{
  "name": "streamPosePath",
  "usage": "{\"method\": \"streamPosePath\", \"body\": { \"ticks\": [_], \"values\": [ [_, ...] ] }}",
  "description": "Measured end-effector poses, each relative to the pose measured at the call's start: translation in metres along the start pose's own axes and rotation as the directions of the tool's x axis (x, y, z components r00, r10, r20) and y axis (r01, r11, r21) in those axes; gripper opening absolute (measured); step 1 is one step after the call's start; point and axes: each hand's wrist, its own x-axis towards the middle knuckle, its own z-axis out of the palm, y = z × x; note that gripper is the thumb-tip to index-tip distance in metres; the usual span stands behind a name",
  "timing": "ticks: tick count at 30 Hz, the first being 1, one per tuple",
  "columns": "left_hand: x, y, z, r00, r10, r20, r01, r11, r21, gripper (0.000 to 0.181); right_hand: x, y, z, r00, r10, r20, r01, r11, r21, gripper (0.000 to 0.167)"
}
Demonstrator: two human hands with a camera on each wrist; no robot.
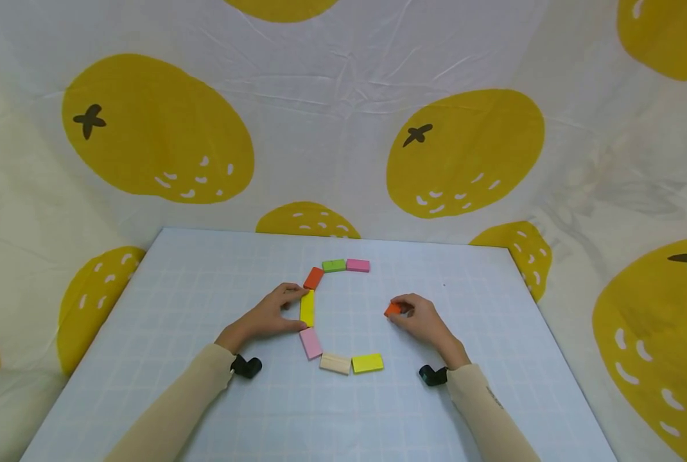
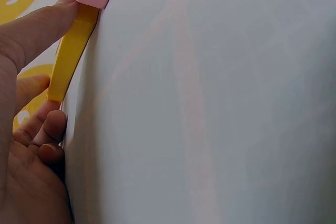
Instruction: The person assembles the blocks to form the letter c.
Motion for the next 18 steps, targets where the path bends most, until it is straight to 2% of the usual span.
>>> {"method": "streamPosePath", "body": {
  "ticks": [11, 18],
  "values": [
    [-0.002, 0.003, -0.001, 1.0, 0.007, 0.0, -0.007, 1.0, -0.003, 0.082, -0.018, -0.002, 0.001, 0.999, 0.022, 0.026, -0.022, 1.0, -0.005, 0.032],
    [0.0, 0.002, -0.001, 1.0, 0.022, -0.005, -0.022, 1.0, 0.003, 0.083, -0.029, -0.007, 0.003, 0.999, -0.005, 0.046, 0.006, 1.0, -0.013, 0.028]
  ]
}}
